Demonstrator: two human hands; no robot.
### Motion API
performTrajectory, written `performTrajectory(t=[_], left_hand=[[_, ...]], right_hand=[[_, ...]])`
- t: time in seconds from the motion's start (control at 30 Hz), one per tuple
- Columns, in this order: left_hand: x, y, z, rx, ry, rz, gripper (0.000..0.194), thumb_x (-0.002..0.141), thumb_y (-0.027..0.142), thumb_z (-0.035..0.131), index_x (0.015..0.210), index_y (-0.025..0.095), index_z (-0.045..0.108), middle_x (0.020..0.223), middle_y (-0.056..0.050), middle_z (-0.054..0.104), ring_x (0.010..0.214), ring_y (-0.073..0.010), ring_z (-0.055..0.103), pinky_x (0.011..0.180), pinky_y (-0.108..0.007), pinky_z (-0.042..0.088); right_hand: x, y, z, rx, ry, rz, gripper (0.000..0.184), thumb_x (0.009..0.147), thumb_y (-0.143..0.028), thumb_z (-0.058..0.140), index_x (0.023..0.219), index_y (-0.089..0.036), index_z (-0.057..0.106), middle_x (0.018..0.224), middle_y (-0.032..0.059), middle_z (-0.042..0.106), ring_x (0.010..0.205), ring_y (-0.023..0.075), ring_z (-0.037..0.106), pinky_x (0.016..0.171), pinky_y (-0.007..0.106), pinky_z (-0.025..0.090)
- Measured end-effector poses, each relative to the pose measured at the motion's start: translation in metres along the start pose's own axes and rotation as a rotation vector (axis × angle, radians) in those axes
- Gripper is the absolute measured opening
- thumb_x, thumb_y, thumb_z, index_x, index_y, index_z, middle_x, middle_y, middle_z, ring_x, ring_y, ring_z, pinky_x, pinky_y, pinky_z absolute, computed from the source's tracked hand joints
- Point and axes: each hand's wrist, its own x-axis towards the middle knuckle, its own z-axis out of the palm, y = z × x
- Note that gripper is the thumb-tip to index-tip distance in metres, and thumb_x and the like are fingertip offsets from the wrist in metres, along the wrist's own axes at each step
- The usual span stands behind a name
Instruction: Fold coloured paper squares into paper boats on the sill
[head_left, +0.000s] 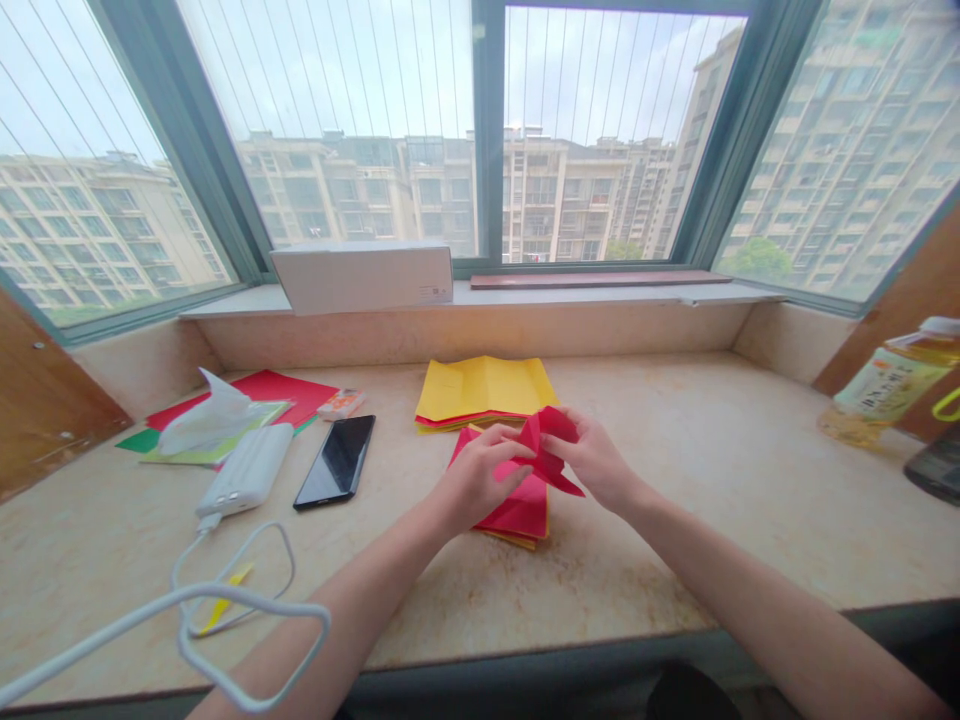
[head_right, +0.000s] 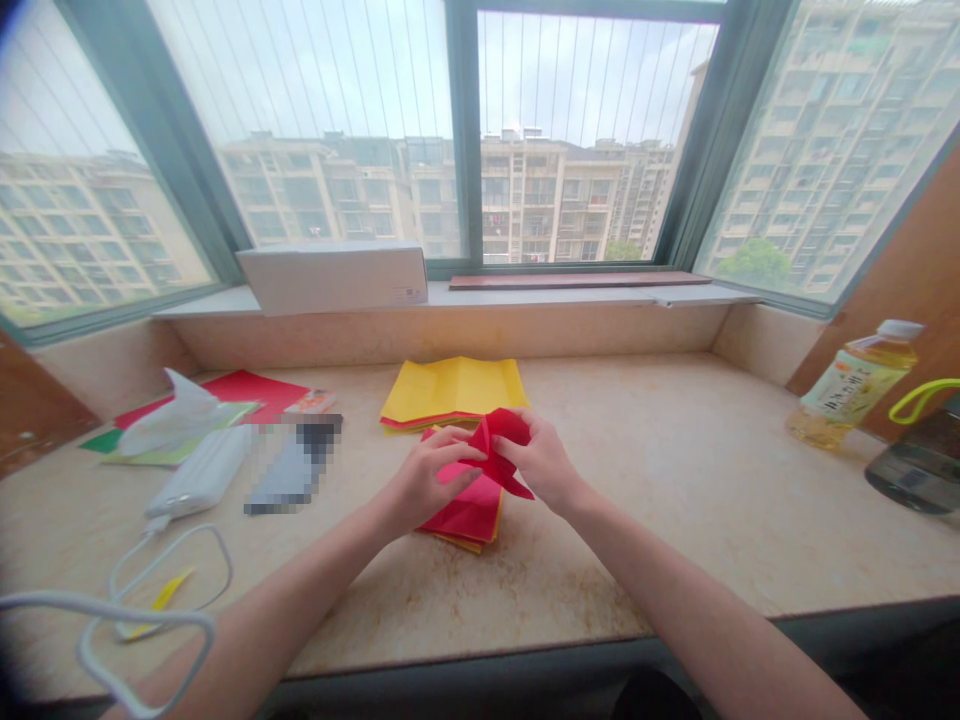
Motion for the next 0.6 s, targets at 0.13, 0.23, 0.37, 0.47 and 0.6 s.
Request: performTrajectory(t=[0.13, 0.23, 0.37, 0.47, 0.6], left_hand=[[-0.0013, -0.0052, 0.0031, 0.003, 0.004, 0.021, 0.018, 0.088, 0.020, 0.063, 0.100, 0.027, 0.075, 0.118, -0.006, 0.063, 0.098, -0.0178, 0.065, 0.089, -0.033, 0.054], [-0.0006, -0.0069, 0.0035, 0.001, 0.008, 0.015, 0.018, 0.089, 0.019, 0.062, 0.098, 0.027, 0.076, 0.114, -0.006, 0.064, 0.095, -0.0174, 0.065, 0.087, -0.032, 0.054], [0.0019, -0.0069, 0.0024, -0.026, 0.067, -0.010, 0.017, 0.089, 0.018, 0.061, 0.095, 0.023, 0.075, 0.103, -0.007, 0.066, 0.094, -0.0182, 0.064, 0.086, -0.032, 0.053], [0.0041, -0.0067, 0.0012, -0.033, 0.116, -0.051, 0.017, 0.087, 0.015, 0.061, 0.095, 0.022, 0.075, 0.098, -0.006, 0.067, 0.093, -0.0189, 0.064, 0.085, -0.032, 0.051], [0.0065, -0.0053, -0.0006, -0.069, 0.164, -0.083, 0.014, 0.085, 0.015, 0.062, 0.089, 0.019, 0.075, 0.093, -0.006, 0.068, 0.088, -0.0188, 0.064, 0.079, -0.030, 0.050]], right_hand=[[-0.0001, -0.0003, 0.0006, 0.017, -0.002, -0.009, 0.032, 0.071, -0.038, 0.079, 0.094, -0.019, 0.066, 0.088, 0.0044, 0.073, 0.081, 0.0200, 0.068, 0.075, 0.033, 0.055], [0.0002, 0.0021, -0.0007, 0.016, -0.016, -0.010, 0.031, 0.074, -0.037, 0.076, 0.096, -0.019, 0.064, 0.091, 0.0051, 0.073, 0.084, 0.0202, 0.068, 0.078, 0.034, 0.054], [0.0015, 0.0067, -0.0034, 0.068, -0.037, 0.024, 0.041, 0.082, -0.038, 0.068, 0.118, -0.022, 0.056, 0.099, 0.0060, 0.072, 0.086, 0.0209, 0.069, 0.076, 0.034, 0.055], [0.0029, 0.0066, -0.0057, 0.114, -0.025, 0.013, 0.054, 0.080, -0.035, 0.069, 0.128, -0.025, 0.047, 0.109, 0.0071, 0.068, 0.091, 0.0215, 0.069, 0.075, 0.034, 0.056], [0.0032, 0.0015, -0.0065, 0.167, -0.041, -0.009, 0.058, 0.076, -0.033, 0.074, 0.128, -0.027, 0.047, 0.113, 0.0066, 0.067, 0.098, 0.0215, 0.067, 0.082, 0.035, 0.055]])
